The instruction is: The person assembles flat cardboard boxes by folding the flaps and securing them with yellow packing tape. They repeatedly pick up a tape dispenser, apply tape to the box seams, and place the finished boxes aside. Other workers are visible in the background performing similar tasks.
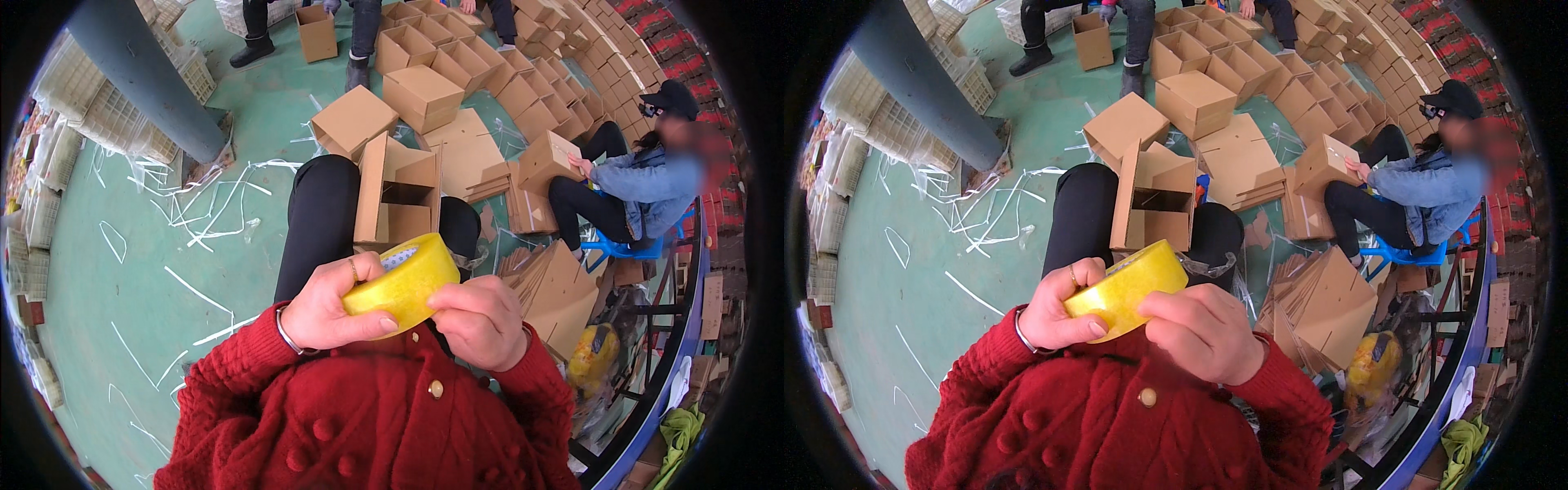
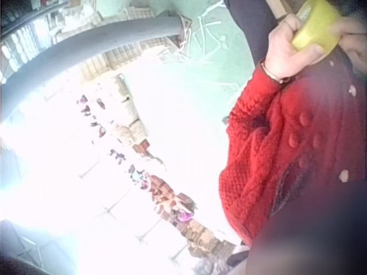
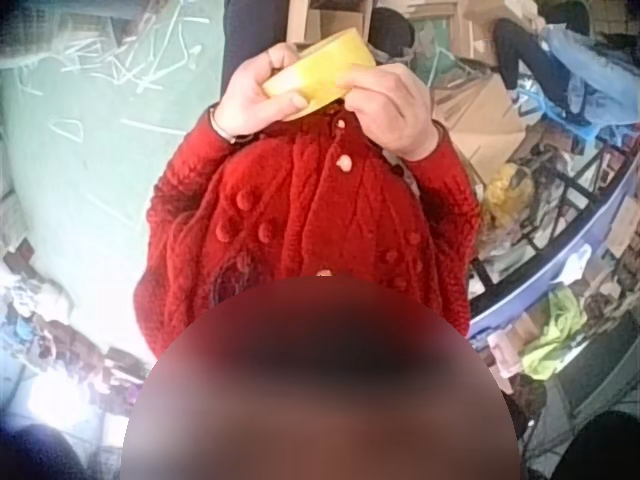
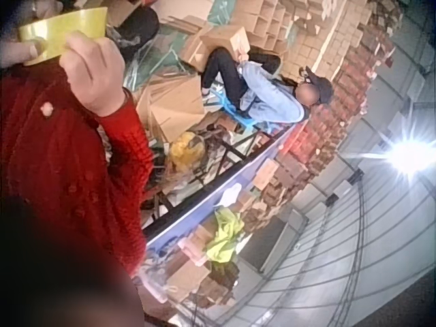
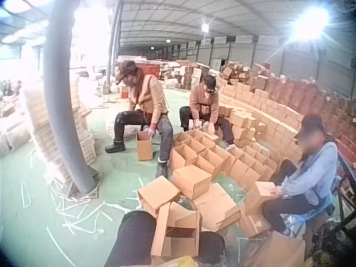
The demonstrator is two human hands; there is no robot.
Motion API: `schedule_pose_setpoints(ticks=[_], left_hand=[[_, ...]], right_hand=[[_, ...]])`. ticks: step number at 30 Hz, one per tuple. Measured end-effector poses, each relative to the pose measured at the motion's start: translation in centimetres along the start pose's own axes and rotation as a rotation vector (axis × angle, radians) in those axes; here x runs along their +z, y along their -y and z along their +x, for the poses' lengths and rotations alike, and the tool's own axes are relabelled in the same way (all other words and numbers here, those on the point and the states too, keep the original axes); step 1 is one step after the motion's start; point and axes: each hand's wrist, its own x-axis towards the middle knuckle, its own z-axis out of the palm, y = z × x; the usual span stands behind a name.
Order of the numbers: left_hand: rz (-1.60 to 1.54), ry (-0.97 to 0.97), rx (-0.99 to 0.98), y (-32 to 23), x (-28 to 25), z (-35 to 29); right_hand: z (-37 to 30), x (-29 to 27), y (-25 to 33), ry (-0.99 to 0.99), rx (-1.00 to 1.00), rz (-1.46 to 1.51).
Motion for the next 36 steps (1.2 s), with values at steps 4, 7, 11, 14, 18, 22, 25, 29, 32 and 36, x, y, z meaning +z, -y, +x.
schedule_pose_setpoints(ticks=[4, 7, 11, 14, 18, 22, 25, 29, 32, 36], left_hand=[[-0.006, -0.013, 0.054, 0.3, 0.0, 0.1], [-0.086, -0.022, 0.019, 0.4, 0.0, 0.0], [0.008, -0.024, 0.042, 0.4, -0.2, -0.1], [-0.006, -0.019, 0.002, 0.4, -0.2, -0.2], [-0.01, -0.027, -0.028, 0.4, 0.1, -0.3], [-0.001, -0.017, -0.053, 0.2, 0.2, -0.4], [-0.036, -0.025, -0.091, 0.1, 0.3, -0.5], [-0.083, -0.044, -0.153, -0.1, 0.5, -0.5], [-0.118, -0.049, -0.185, -0.3, 0.7, -0.4], [-0.185, -0.057, -0.245, -0.6, 0.9, -0.3]], right_hand=[[0.1, -0.1, -0.1, 0.0, 0.002, -0.015], [0.4, -0.4, 0.0, -0.003, 0.083, 0.073], [1.3, -1.5, -0.3, 0.005, 0.247, 0.125], [1.9, -1.7, -0.9, 0.086, 0.152, 0.031], [2.0, -2.0, -1.0, 0.099, 0.106, 0.008], [2.0, -2.1, -1.0, 0.142, 0.059, -0.062], [2.1, -2.3, -0.8, 0.185, 0.031, -0.128], [2.3, -2.2, -0.4, 0.204, -0.002, -0.216], [2.3, -2.1, -0.3, 0.23, -0.056, -0.28], [2.2, -2.1, -0.6, 0.284, -0.105, -0.349]])
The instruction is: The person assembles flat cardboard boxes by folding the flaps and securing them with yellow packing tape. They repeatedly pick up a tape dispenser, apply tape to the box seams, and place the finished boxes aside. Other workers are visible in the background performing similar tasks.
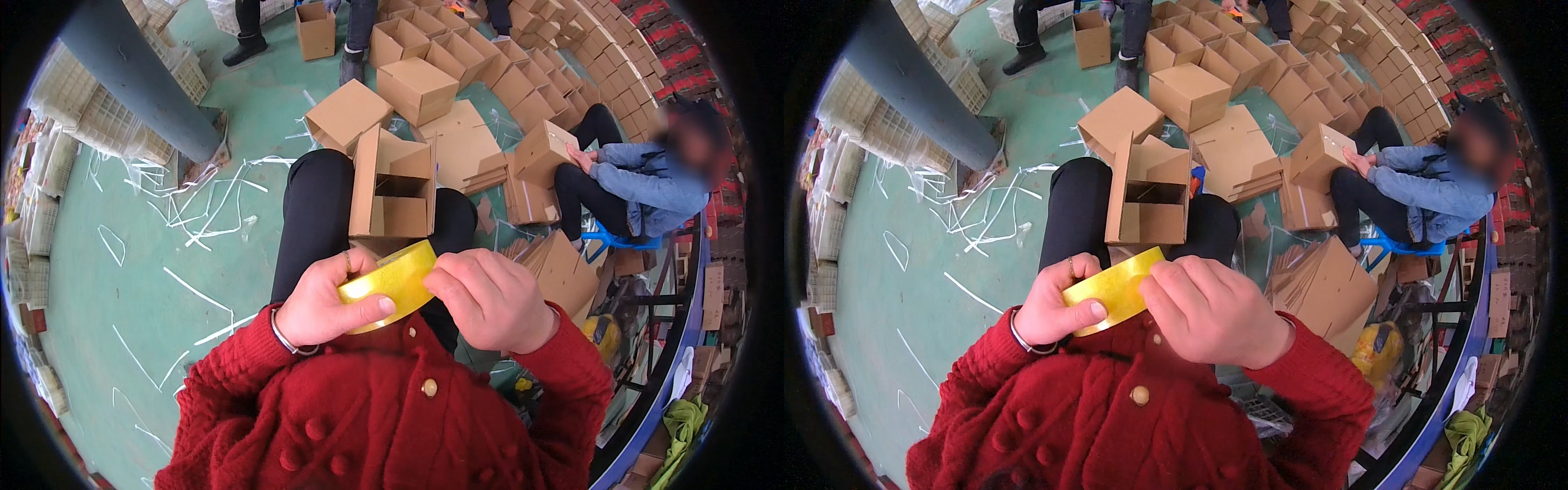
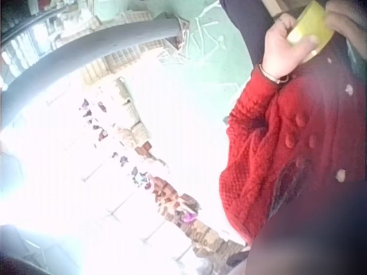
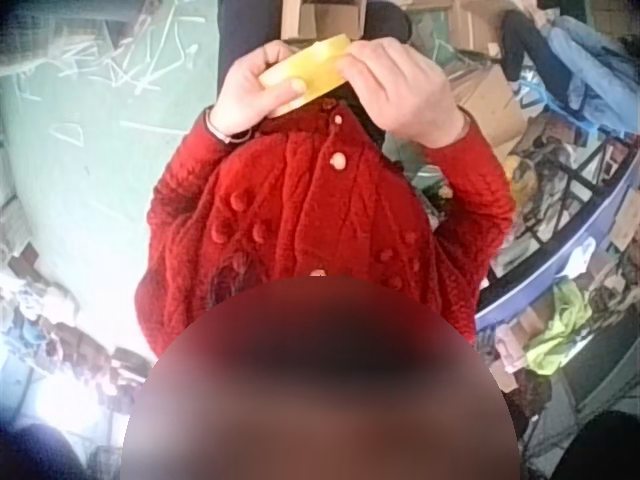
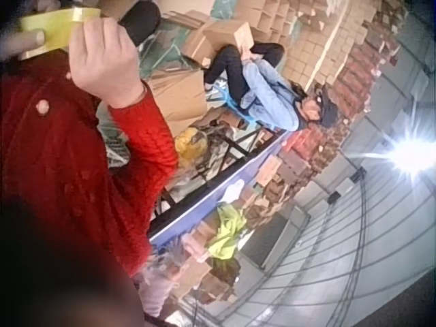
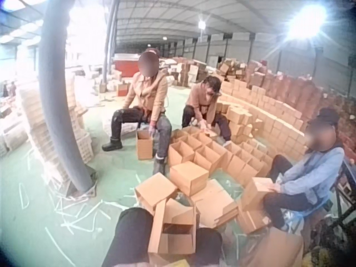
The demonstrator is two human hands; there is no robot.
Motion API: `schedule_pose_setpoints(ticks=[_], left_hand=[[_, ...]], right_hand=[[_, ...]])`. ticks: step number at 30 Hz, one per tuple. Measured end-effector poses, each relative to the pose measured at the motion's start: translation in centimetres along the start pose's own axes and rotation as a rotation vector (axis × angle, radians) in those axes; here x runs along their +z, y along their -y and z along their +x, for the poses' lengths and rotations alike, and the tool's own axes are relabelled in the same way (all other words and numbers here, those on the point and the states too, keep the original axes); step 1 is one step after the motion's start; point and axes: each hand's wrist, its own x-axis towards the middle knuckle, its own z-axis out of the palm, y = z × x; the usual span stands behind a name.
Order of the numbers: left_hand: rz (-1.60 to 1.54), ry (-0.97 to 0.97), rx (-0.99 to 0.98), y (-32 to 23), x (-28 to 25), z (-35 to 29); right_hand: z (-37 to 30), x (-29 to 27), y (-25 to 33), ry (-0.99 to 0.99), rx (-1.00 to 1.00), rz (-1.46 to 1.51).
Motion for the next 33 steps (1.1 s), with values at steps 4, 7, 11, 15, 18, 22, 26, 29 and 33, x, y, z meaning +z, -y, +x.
schedule_pose_setpoints(ticks=[4, 7, 11, 15, 18, 22, 26, 29, 33], left_hand=[[-0.121, -0.004, -0.062, -0.3, 0.1, 0.1], [-0.187, -0.009, -0.046, -0.3, -0.1, 0.2], [-0.183, 0.022, 0.072, -0.1, -0.4, 0.3], [-0.21, 0.036, 0.075, 0.0, -0.6, 0.3], [-0.201, 0.05, 0.082, 0.2, -0.6, 0.3], [-0.196, 0.041, 0.038, 0.2, -0.4, -0.1], [-0.153, 0.046, 0.015, 0.1, -0.4, -0.2], [-0.119, 0.04, -0.006, 0.3, -0.6, -0.1], [-0.052, 0.038, 0.018, 0.5, -0.8, -0.2]], right_hand=[[-0.1, 0.3, -0.4, -0.032, -0.054, -0.045], [-0.1, 0.7, -0.8, -0.085, -0.044, 0.021], [-0.1, 0.8, -0.3, -0.183, 0.125, 0.302], [0.1, 0.8, 0.0, -0.164, 0.087, 0.386], [0.1, 1.1, 0.2, -0.217, 0.045, 0.315], [-0.1, 1.5, 0.6, -0.224, 0.03, 0.366], [-0.2, 1.5, 0.8, -0.199, 0.059, 0.397], [-0.1, 1.3, 1.0, -0.153, 0.088, 0.383], [0.2, 1.2, 1.0, -0.13, 0.039, 0.343]])
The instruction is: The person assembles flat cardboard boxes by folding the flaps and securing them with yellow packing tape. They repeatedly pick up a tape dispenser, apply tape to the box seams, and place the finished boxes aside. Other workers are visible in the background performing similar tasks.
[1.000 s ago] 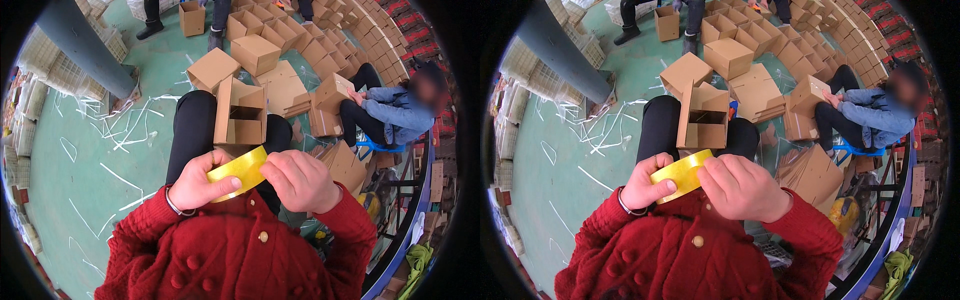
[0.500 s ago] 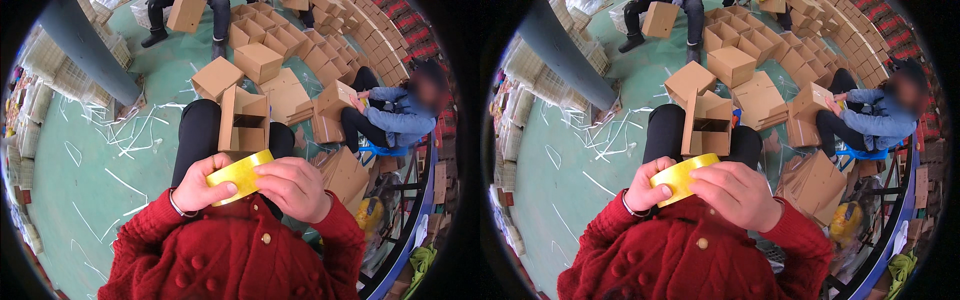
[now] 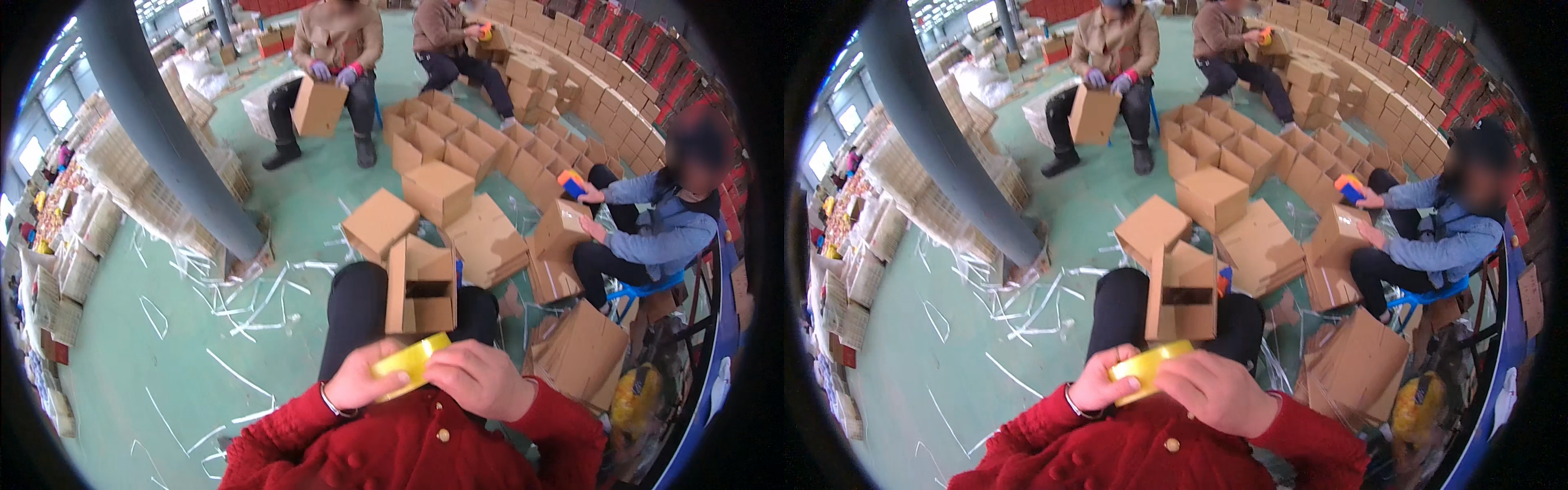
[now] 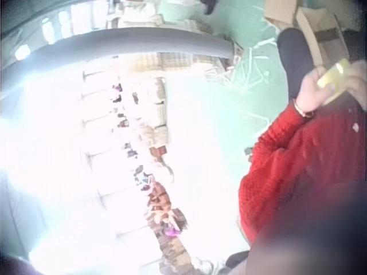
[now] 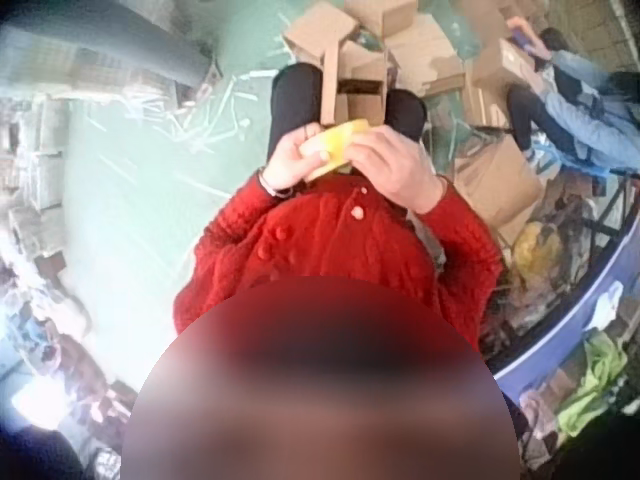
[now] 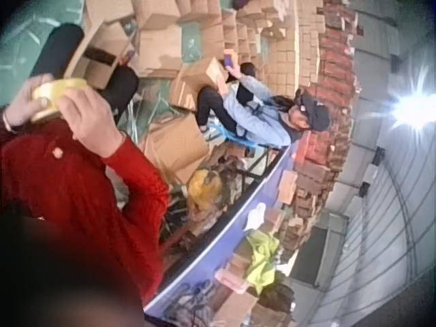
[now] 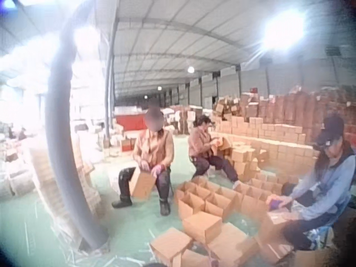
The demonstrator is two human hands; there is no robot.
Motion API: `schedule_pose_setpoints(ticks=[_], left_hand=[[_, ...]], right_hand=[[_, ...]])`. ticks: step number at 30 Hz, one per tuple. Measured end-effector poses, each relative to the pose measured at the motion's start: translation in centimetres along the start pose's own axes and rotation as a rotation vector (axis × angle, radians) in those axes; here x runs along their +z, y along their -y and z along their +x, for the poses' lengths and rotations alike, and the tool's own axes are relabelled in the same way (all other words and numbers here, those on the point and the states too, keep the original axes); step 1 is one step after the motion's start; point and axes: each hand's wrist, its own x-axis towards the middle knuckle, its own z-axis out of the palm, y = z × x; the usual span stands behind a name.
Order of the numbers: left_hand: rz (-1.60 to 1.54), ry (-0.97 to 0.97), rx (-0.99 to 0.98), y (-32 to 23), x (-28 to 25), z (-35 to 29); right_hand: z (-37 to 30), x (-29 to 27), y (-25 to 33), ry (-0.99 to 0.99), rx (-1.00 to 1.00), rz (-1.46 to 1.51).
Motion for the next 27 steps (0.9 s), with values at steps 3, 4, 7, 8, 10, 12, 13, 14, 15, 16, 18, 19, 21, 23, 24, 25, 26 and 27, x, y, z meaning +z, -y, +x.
schedule_pose_setpoints(ticks=[3, 4, 7, 8, 10, 12, 13, 14, 15, 16, 18, 19, 21, 23, 24, 25, 26, 27], left_hand=[[0.067, 0.015, -0.056, 0.0, -0.2, -0.2], [0.09, 0.017, -0.054, 0.0, -0.2, -0.3], [0.171, 0.0, -0.037, 0.0, -0.3, -0.6], [0.189, -0.003, -0.047, 0.1, -0.4, -0.7], [0.223, -0.009, -0.07, 0.1, -0.5, -1.0], [0.272, -0.017, -0.078, 0.0, -0.5, -1.4], [0.296, -0.022, -0.084, -0.1, -0.5, -1.5], [0.332, -0.017, -0.082, -0.3, -0.5, -1.6], [0.366, -0.013, -0.083, -0.4, -0.5, -1.7], [0.425, -0.013, -0.116, -0.6, -0.5, -1.8], [0.442, -0.021, 0.009, -0.7, -0.4, -1.8], [0.469, -0.023, 0.022, -0.8, -0.3, -1.9], [0.399, -0.036, -0.07, -0.7, -0.3, -2.2], [0.309, -0.019, -0.113, -0.4, -0.4, -2.4], [0.248, -0.036, -0.116, -0.2, -0.3, -2.6], [0.171, -0.022, -0.151, -0.1, -0.4, -2.8], [0.16, -0.024, -0.106, 0.2, -0.2, -2.7], [0.129, -0.026, -0.038, 0.4, -0.1, -2.6]], right_hand=[[0.0, 0.1, 0.3, -0.001, -0.003, -0.045], [-0.1, 0.2, 0.4, 0.005, -0.003, -0.048], [-0.4, 0.4, 0.9, 0.015, 0.012, -0.074], [-0.5, 0.6, 1.2, 0.02, 0.02, -0.081], [-0.7, 0.8, 1.5, 0.021, 0.021, -0.09], [-0.8, 1.0, 1.8, 0.025, 0.018, -0.09], [-0.8, 1.2, 2.0, 0.027, 0.015, -0.088], [-0.8, 1.3, 2.0, 0.04, 0.02, -0.081], [-0.8, 1.5, 2.1, 0.031, 0.011, -0.096], [-0.8, 1.7, 2.1, 0.034, 0.011, -0.105], [-0.8, 2.1, 2.1, 0.018, -0.019, -0.131], [-0.9, 2.3, 2.0, 0.003, -0.043, -0.143], [-1.2, 2.8, 1.9, -0.011, -0.054, -0.102], [-1.8, 3.1, 2.2, 0.018, -0.013, -0.047], [-2.2, 3.0, 2.3, 0.014, 0.018, -0.024], [-2.6, 3.0, 2.4, 0.018, 0.042, 0.001], [-2.7, 3.2, 2.5, -0.064, 0.064, 0.03], [-2.8, 3.3, 2.5, -0.137, 0.085, 0.056]])
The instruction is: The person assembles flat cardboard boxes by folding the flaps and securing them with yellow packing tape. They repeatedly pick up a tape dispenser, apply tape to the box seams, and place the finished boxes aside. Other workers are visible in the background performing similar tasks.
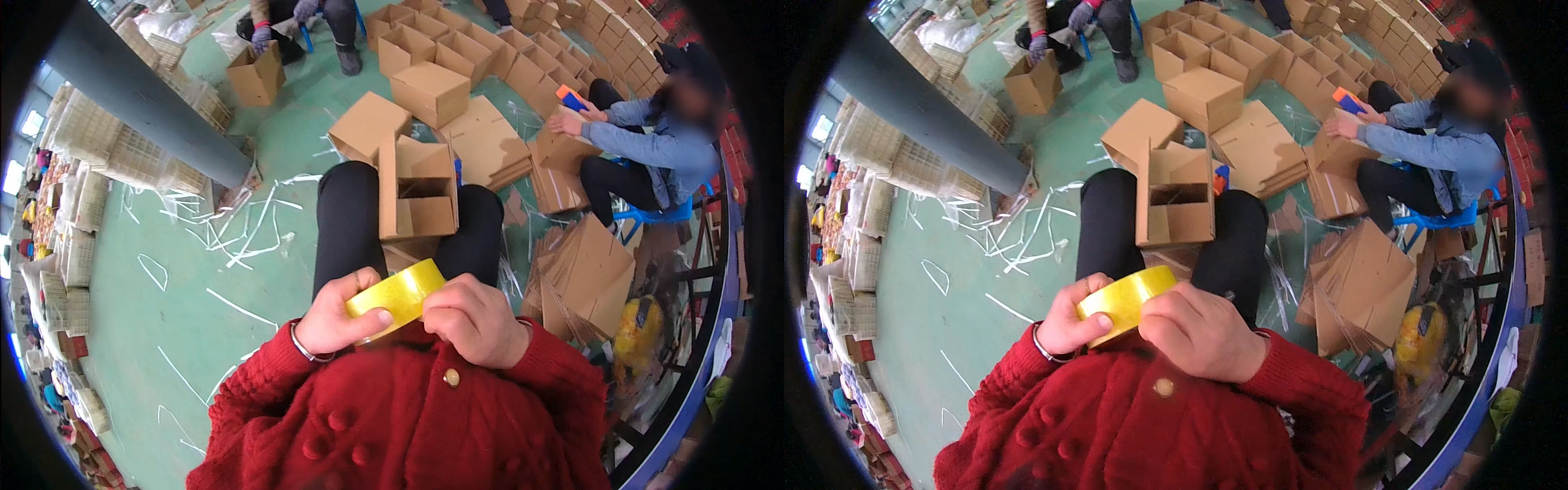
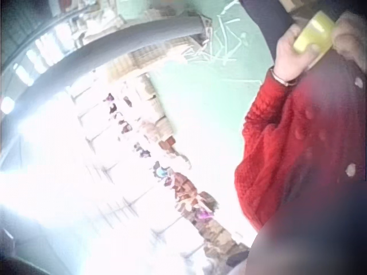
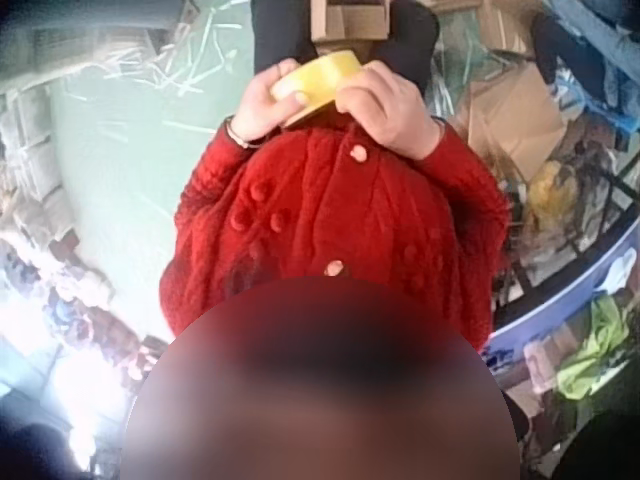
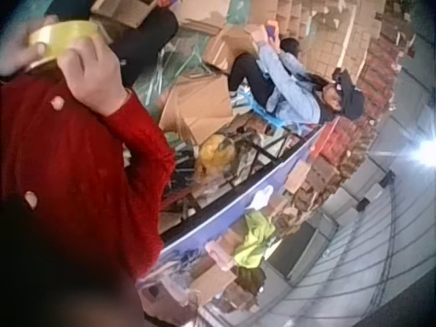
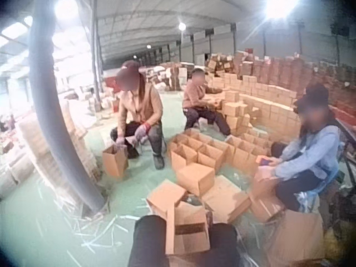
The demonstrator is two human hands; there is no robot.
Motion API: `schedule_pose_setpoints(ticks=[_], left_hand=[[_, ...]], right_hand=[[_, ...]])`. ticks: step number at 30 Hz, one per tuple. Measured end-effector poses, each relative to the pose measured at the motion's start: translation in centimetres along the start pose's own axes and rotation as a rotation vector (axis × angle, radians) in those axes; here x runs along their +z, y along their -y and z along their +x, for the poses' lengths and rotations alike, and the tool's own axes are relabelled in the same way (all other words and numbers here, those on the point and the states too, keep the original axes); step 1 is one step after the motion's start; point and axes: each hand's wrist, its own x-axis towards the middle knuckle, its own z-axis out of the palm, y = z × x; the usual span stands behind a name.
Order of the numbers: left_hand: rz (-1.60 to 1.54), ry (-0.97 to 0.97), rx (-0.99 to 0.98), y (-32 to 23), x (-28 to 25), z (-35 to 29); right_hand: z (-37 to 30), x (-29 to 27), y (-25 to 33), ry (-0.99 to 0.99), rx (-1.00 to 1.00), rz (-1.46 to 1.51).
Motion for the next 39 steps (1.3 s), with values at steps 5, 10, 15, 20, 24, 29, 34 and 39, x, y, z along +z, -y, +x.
schedule_pose_setpoints(ticks=[5, 10, 15, 20, 24, 29, 34, 39], left_hand=[[-0.03, 0.038, -0.036, -0.1, 0.0, 0.5], [-0.013, 0.027, -0.123, -0.4, 0.1, 0.7], [0.002, 0.012, -0.166, -0.8, 0.1, 0.7], [0.051, -0.006, -0.15, -0.9, 0.2, 0.7], [0.068, -0.004, -0.166, -0.9, 0.2, 0.6], [0.129, -0.016, -0.193, -0.7, 0.3, 0.6], [0.142, -0.041, -0.166, -0.1, 0.6, 0.7], [0.211, -0.04, -0.122, 0.1, 0.6, 0.5]], right_hand=[[0.4, 0.3, -0.5, -0.069, 0.043, 0.08], [0.2, 0.1, -0.5, -0.012, 0.027, 0.093], [-0.2, 0.7, -0.5, 0.008, 0.075, 0.099], [-0.2, 1.1, -0.5, -0.027, 0.082, 0.132], [0.0, 0.5, -0.5, 0.065, 0.108, 0.119], [0.3, 0.4, -0.3, 0.101, 0.142, 0.084], [0.4, 0.3, 0.0, 0.135, 0.187, 0.055], [0.5, 0.7, -0.4, 0.128, 0.132, 0.036]])
